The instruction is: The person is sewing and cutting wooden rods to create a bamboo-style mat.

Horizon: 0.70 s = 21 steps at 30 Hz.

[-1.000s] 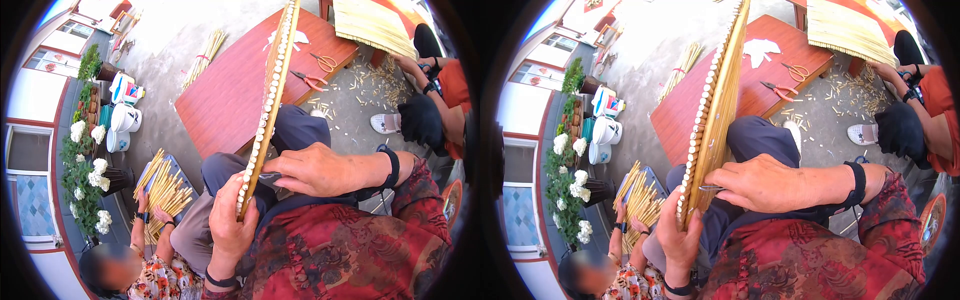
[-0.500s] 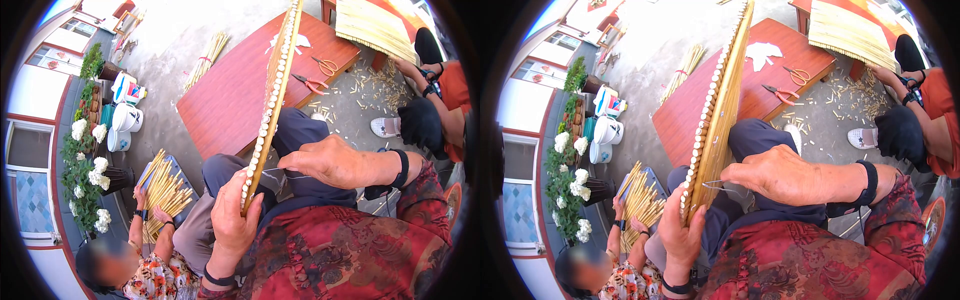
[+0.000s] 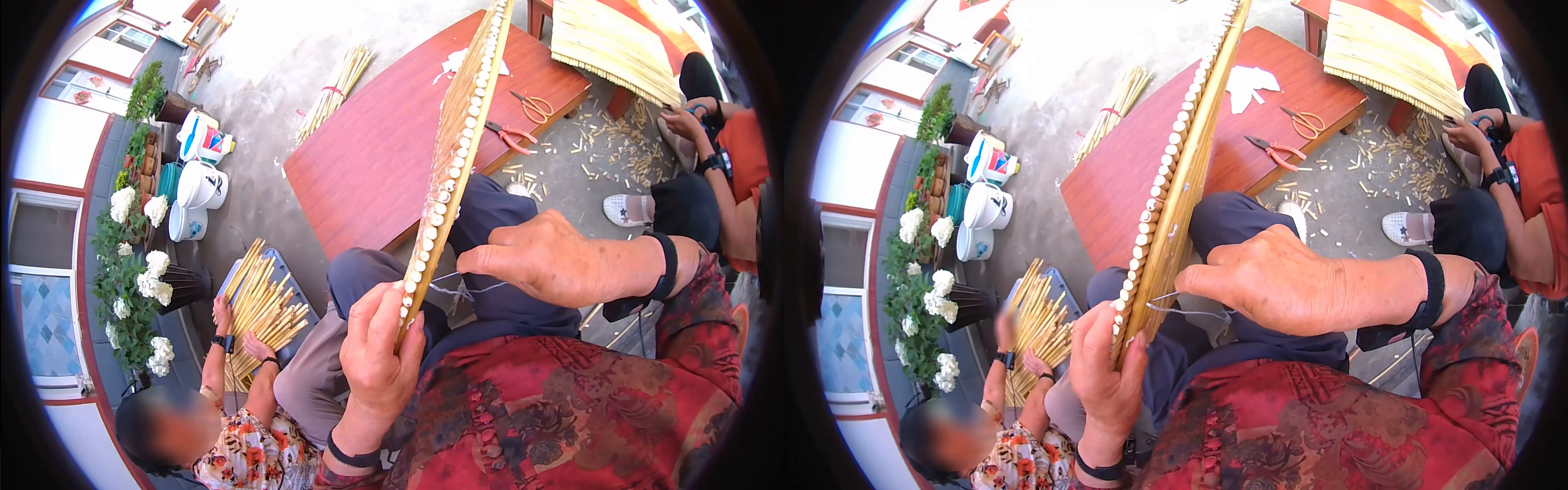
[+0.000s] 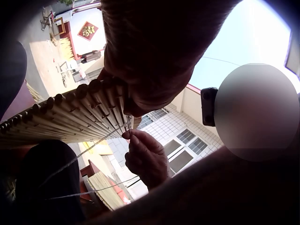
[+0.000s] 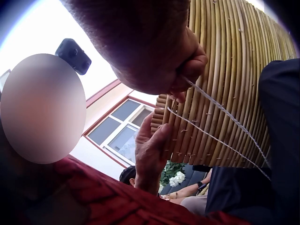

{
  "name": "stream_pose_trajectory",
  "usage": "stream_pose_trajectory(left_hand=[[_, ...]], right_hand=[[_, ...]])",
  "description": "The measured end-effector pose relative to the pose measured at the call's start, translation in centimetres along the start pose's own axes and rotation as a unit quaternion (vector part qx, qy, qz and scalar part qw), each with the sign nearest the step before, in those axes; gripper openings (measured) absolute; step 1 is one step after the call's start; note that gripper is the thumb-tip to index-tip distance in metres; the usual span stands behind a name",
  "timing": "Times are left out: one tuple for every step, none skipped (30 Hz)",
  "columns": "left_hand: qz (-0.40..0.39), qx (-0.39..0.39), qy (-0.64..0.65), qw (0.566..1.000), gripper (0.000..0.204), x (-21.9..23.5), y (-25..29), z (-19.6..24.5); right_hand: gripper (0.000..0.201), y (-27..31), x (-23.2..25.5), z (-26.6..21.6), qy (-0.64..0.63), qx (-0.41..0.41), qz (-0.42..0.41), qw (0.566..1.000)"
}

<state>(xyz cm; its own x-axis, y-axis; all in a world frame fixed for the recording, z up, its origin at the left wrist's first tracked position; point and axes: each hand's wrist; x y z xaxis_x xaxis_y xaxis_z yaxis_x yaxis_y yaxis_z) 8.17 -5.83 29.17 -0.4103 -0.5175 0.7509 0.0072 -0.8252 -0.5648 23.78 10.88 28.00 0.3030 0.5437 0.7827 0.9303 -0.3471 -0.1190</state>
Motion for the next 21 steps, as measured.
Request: stream_pose_trajectory(left_hand=[[0.001,0.003,0.001,1.0,0.046,0.0,0.09,-0.01],[0.003,-0.002,0.003,1.0,0.046,-0.05,0.12,-0.04],[0.004,-0.009,0.003,1.0,0.046,-0.08,0.11,-0.02],[0.006,-0.006,0.006,1.0,0.046,-0.15,0.15,-0.09],[0.006,-0.006,0.006,1.0,0.046,-0.15,0.17,-0.16],[0.006,-0.007,0.003,1.0,0.047,-0.08,0.2,-0.12],[0.007,-0.006,0.006,1.0,0.047,-0.12,0.25,-0.14],[0.006,-0.008,0.003,1.0,0.047,-0.07,0.3,-0.14],[0.004,-0.01,0.0,1.0,0.048,0.0,0.34,-0.08],[0.004,-0.007,0.001,1.0,0.048,0.01,0.43,-0.04],[0.0,0.0,0.007,1.0,0.046,0.02,0.48,-0.01],[-0.003,0.006,0.013,1.0,0.044,0.09,0.51,0.04],[-0.003,0.007,0.015,1.0,0.044,0.08,0.53,0.01],[-0.004,0.002,0.016,1.0,0.044,0.13,0.55,-0.03],[-0.006,-0.003,0.017,1.0,0.044,0.17,0.56,-0.05],[-0.006,-0.003,0.017,1.0,0.044,0.21,0.53,-0.06],[-0.004,-0.005,0.012,1.0,0.044,0.24,0.49,-0.04],[-0.003,-0.007,0.01,1.0,0.044,0.21,0.46,-0.05],[-0.003,-0.007,0.01,1.0,0.044,0.28,0.47,-0.07],[-0.009,-0.007,0.011,1.0,0.043,0.33,0.51,-0.12],[-0.014,-0.007,0.01,1.0,0.043,0.36,0.55,-0.18]], right_hand=[[0.029,-0.03,0.11,-0.15,0.003,0.0,-0.015,1.0],[0.029,-0.09,0.14,-0.22,0.004,0.0,-0.017,1.0],[0.029,-0.04,0.15,-0.25,-0.001,0.004,-0.018,1.0],[0.029,-0.06,0.19,-0.27,-0.003,0.006,-0.022,1.0],[0.029,-0.09,0.12,-0.3,-0.002,0.004,-0.024,1.0],[0.028,-0.15,-0.04,-0.39,-0.011,0.008,-0.019,1.0],[0.028,-0.21,-0.14,-0.43,-0.019,0.01,-0.016,1.0],[0.028,-0.25,-0.2,-0.48,-0.019,0.01,-0.017,1.0],[0.028,-0.22,-0.21,-0.56,-0.02,0.011,-0.019,1.0],[0.028,-0.26,-0.25,-0.57,-0.021,0.012,-0.023,0.999],[0.028,-0.29,-0.31,-0.55,-0.022,0.01,-0.024,0.999],[0.028,-0.35,-0.34,-0.6,-0.026,0.015,-0.026,0.999],[0.028,-0.37,-0.37,-0.61,-0.03,0.018,-0.029,0.999],[0.028,-0.42,-0.4,-0.6,-0.03,0.018,-0.03,0.999],[0.029,-0.45,-0.43,-0.57,-0.033,0.021,-0.032,0.999],[0.029,-0.48,-0.44,-0.57,-0.035,0.025,-0.031,0.999],[0.029,-0.54,-0.47,-0.58,-0.036,0.025,-0.032,0.999],[0.029,-0.52,-0.5,-0.6,-0.044,0.024,-0.032,0.998],[0.029,-0.6,-0.54,-0.61,-0.052,0.028,-0.032,0.998],[0.029,-0.63,-0.59,-0.61,-0.052,0.027,-0.032,0.998],[0.028,-0.71,-0.68,-0.59,-0.051,0.028,-0.031,0.998]])
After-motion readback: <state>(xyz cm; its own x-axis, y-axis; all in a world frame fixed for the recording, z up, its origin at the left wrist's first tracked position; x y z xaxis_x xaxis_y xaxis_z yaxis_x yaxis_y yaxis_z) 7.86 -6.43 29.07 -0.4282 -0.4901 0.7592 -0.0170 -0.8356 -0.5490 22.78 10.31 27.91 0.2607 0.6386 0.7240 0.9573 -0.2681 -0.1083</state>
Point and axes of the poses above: each hand's wrist, its own y-axis away from the middle knuckle, its own x-axis out of the back of the hand, z = x × y, and after that the axes turned 13 degrees about -x, right-handed
